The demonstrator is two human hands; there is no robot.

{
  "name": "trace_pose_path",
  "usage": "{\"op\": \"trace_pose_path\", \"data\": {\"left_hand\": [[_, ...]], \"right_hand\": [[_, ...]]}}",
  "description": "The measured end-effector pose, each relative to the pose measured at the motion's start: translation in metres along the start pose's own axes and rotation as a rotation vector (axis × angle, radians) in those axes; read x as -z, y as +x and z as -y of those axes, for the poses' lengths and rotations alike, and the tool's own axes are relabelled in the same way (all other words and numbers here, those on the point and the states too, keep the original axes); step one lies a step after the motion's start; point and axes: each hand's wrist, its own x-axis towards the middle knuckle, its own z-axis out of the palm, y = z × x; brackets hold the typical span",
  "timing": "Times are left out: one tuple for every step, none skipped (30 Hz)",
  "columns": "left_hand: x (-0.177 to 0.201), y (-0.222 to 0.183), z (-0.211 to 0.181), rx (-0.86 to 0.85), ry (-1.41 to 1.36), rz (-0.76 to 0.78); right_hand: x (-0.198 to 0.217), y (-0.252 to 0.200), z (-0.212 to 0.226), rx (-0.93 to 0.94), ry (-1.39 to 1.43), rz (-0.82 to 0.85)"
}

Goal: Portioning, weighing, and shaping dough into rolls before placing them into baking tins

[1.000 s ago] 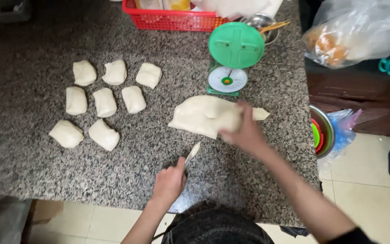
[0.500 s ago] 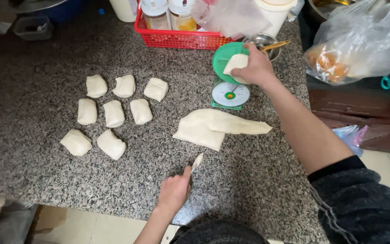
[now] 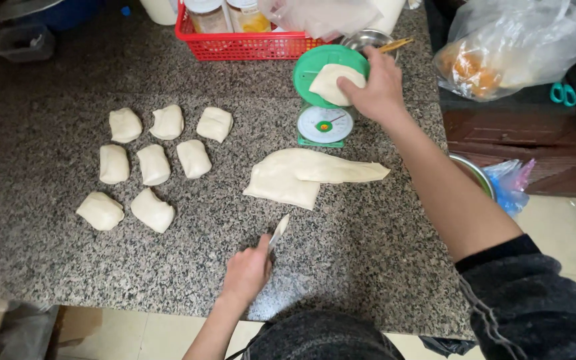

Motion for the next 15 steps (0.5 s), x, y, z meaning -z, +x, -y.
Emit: {"op": "trace_pose_path", "data": {"left_hand": [[-0.001,0.000,0.001,-0.003,0.001,0.005],[-0.002,0.000,0.003,0.001,0.036,-0.024],[-0.002,0.001,0.005,0.006,0.071,-0.056],[-0.003,0.001,0.008,0.004,0.074,-0.053],[-0.004,0.002,0.010,-0.010,0.062,-0.064],[-0.006,0.003,0.011,-0.024,0.050,-0.075],[-0.003,0.002,0.008,-0.025,0.049,-0.074],[0.000,0.001,0.004,-0.006,0.026,-0.034],[0.004,0.000,0.001,0.016,0.002,0.005],[0.003,0.002,0.002,0.018,0.000,0.006],[0.001,0.001,0.004,0.016,0.000,0.003],[0.000,0.001,0.005,0.015,-0.001,0.001],[0.010,-0.003,0.004,0.030,-0.004,-0.004],[0.020,-0.006,0.002,0.095,-0.006,0.056],[0.033,-0.009,0.003,0.159,-0.004,0.114]], "right_hand": [[0.004,-0.007,0.000,-0.006,-0.001,0.000],[0.008,-0.014,0.001,-0.007,0.035,-0.098],[0.011,-0.019,0.003,-0.005,0.073,-0.197],[0.009,-0.028,0.000,-0.009,0.074,-0.198],[0.007,-0.037,-0.003,0.093,0.117,-0.313],[0.006,-0.046,-0.007,0.197,0.160,-0.426],[-0.002,-0.059,-0.004,0.196,0.158,-0.426],[-0.010,-0.071,0.000,0.186,0.216,-0.390],[-0.019,-0.084,0.004,0.178,0.274,-0.351],[-0.031,-0.108,0.010,0.178,0.274,-0.349],[-0.045,-0.134,0.017,0.077,0.340,-0.074],[-0.057,-0.160,0.024,-0.023,0.400,0.202],[-0.083,-0.180,0.010,-0.013,0.404,0.215],[-0.109,-0.201,-0.002,0.141,0.303,0.364],[-0.136,-0.221,-0.013,0.297,0.200,0.506]]}}
